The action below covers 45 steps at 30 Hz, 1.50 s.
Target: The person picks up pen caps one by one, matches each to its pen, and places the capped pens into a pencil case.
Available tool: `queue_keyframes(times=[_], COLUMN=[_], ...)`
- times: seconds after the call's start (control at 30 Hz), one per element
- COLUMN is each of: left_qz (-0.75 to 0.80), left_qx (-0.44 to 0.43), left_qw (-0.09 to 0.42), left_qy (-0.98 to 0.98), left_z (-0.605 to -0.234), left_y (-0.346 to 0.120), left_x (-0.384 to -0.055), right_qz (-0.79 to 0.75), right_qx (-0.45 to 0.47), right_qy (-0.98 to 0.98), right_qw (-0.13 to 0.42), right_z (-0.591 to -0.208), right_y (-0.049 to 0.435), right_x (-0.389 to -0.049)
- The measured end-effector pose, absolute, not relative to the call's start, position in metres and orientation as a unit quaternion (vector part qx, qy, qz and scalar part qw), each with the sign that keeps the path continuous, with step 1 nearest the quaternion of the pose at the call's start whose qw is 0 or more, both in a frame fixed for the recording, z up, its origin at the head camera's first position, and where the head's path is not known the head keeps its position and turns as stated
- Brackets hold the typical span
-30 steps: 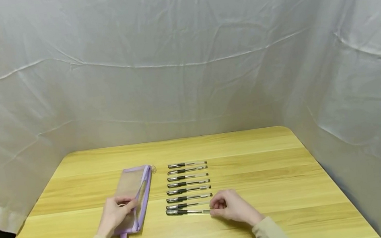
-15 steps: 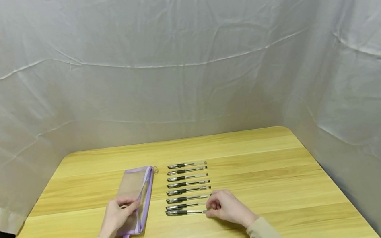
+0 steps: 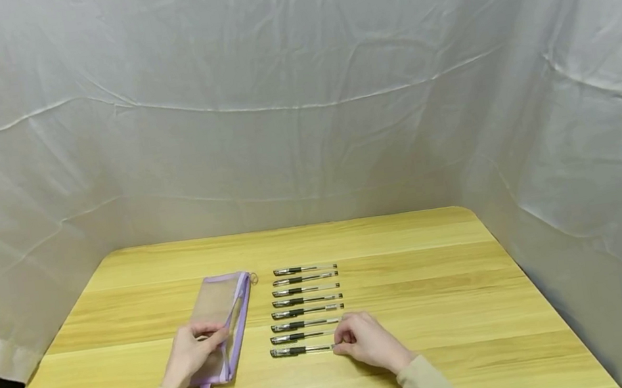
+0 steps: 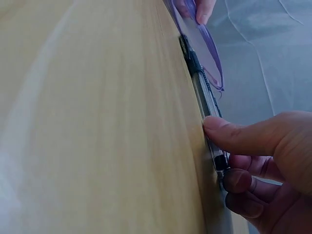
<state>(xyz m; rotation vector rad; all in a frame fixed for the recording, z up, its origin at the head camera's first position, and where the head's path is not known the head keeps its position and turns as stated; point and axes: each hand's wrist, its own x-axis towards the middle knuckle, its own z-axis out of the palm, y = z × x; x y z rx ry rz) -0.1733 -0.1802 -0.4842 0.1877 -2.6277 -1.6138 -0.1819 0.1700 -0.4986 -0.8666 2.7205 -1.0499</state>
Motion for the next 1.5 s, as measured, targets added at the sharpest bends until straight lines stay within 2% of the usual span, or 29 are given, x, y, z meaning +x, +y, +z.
queue_keyframes(times=[0.27, 0.57, 0.9, 1.2, 1.5], left_qz=[-0.516, -0.521, -0.527, -0.535, -0.551], left_qx=[0.068, 0.074, 0.079, 0.069, 0.050], left_qw=[0.025, 0.022, 0.019, 0.022, 0.035], left_qy=[-0.854, -0.850, -0.846, -0.842, -0.832], left_z=[-0.4874, -0.4882, -0.4875, -0.4867, -0.4862], left_y=[-0.1813, -0.1813, -0.1809, -0.1802, -0.1771], left_x=[-0.1745, -0.1754, -0.1743, -0.1729, -0.1714], right_qz=[-0.308, -0.307, -0.384, -0.505, -0.575], right_qx=[-0.317, -0.306, -0.310, -0.263, -0.275], right_qy=[0.897, 0.900, 0.864, 0.799, 0.736], right_qw=[0.037, 0.046, 0.100, 0.190, 0.229], right_z=[-0.4985, -0.4940, -0.4930, -0.4902, -0.4901], right_y=[0.1708, 0.1716, 0.1739, 0.1720, 0.1696], right_x=[-0.1814, -0.1806, -0.1823, -0.1810, -0.1838])
